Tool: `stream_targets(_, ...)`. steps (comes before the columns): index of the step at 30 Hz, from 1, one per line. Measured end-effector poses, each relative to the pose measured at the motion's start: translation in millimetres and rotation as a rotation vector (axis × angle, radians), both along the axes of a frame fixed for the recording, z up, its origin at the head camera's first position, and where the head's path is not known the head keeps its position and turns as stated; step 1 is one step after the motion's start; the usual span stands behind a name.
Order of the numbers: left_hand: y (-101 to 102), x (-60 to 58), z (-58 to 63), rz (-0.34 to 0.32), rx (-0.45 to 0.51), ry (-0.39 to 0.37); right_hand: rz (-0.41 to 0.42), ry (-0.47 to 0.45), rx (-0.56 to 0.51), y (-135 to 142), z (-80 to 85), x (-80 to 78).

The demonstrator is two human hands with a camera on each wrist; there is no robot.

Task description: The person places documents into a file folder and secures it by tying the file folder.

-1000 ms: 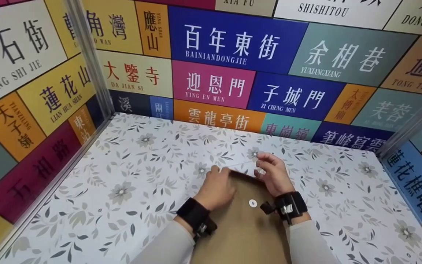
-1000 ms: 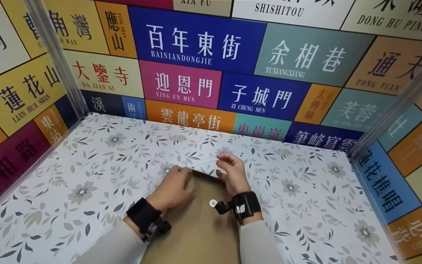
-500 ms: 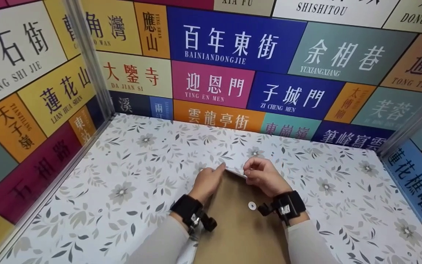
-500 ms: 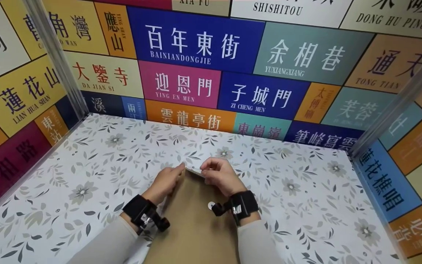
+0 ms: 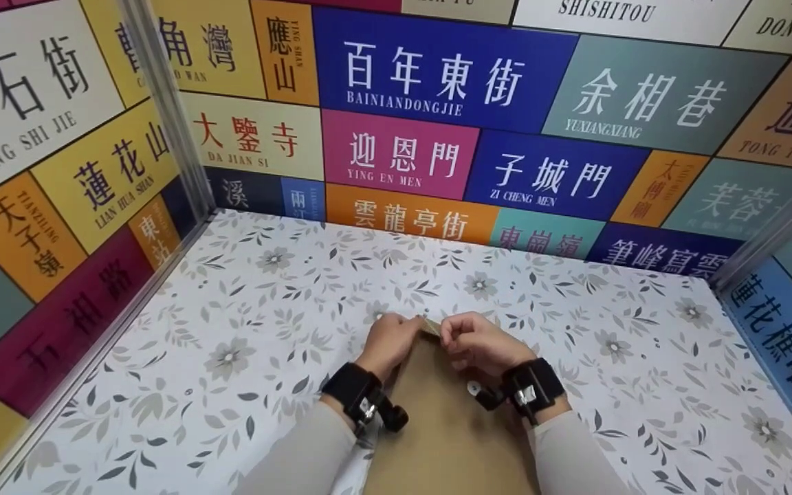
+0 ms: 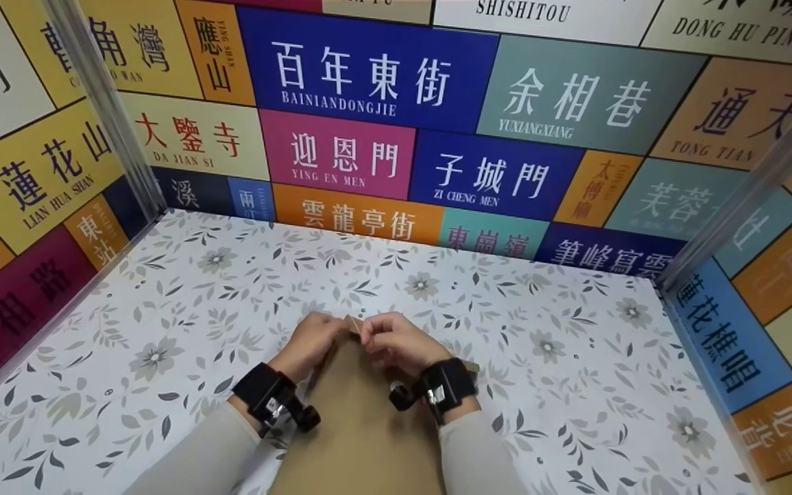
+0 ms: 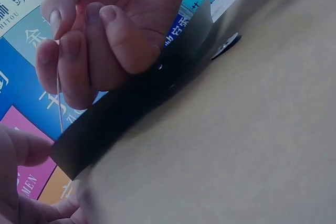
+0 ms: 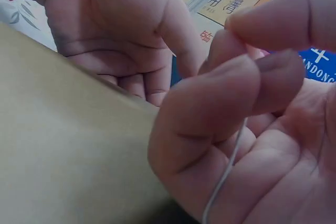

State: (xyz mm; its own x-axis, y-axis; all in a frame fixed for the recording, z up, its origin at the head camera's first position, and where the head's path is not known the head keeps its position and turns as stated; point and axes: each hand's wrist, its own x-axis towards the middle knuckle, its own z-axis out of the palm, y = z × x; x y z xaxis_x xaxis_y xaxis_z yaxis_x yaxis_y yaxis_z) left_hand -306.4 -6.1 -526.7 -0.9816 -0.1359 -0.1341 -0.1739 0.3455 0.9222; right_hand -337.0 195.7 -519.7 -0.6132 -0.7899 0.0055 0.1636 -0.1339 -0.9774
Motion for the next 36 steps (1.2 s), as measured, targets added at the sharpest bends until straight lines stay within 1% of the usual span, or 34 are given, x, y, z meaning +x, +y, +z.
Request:
stream_targets(2, 0, 0.2, -1.5, -0.006, 0.0, 0.0, -0.007, -0.004, -0.03, -1, 0.4, -0.4)
stream_targets(4, -1, 0.1, -2.9, -0.015, -0.011, 0.01, -0.06, -0.014, -0.077, -1, 2.6, -0.9)
stream_targets(6, -2, 0.1, -4.1, -0.027, -0.025, 0.02, -0.152, -0.027, -0.141, -1, 5.6, -1.4)
stream_targets(9, -2, 0.1, -4.7, -0.043, -0.035, 0.027, -0.336, -0.063, -0.247, 0, 10.5, -2.0)
stream_targets(12, -1, 0.1, -4.2, -0.072, -0.017, 0.029, -0.504, -0.095, -0.325, 3, 13.1, -3.4)
stream_targets(14, 0, 0.1, -3.6, -0.095, -0.001, 0.04, -0.581, -0.125, -0.362, 5, 14.0, -4.7)
stream_targets(17, 3, 0.8, -1.5, -0.147, 0.031, 0.068, -0.656, -0.162, -0.419, 10, 15.8, -6.5)
stream_targets(20, 5, 1.8, 0.8, -0.2, 0.074, 0.094, -0.694, -0.182, -0.472, 13, 18.9, -6.9)
stream_targets(22, 6, 2.7, 2.4, -0.226, 0.112, 0.104, -0.705, -0.184, -0.493, 15, 21.2, -6.8)
stream_targets(26, 5, 2.8, 3.1, -0.25, 0.169, 0.122, -0.697, -0.193, -0.528, 16, 23.9, -5.4)
stream_targets(29, 3, 1.9, 3.0, -0.277, 0.211, 0.133, -0.692, -0.208, -0.585, 18, 24.8, -4.6)
stream_targets(33, 2, 1.1, 2.5, -0.318, 0.237, 0.159, -0.716, -0.232, -0.685, 20, 26.1, -4.9)
stream_targets(36, 2, 0.9, 1.6, -0.333, 0.238, 0.175, -0.729, -0.249, -0.756, 23, 26.5, -5.8)
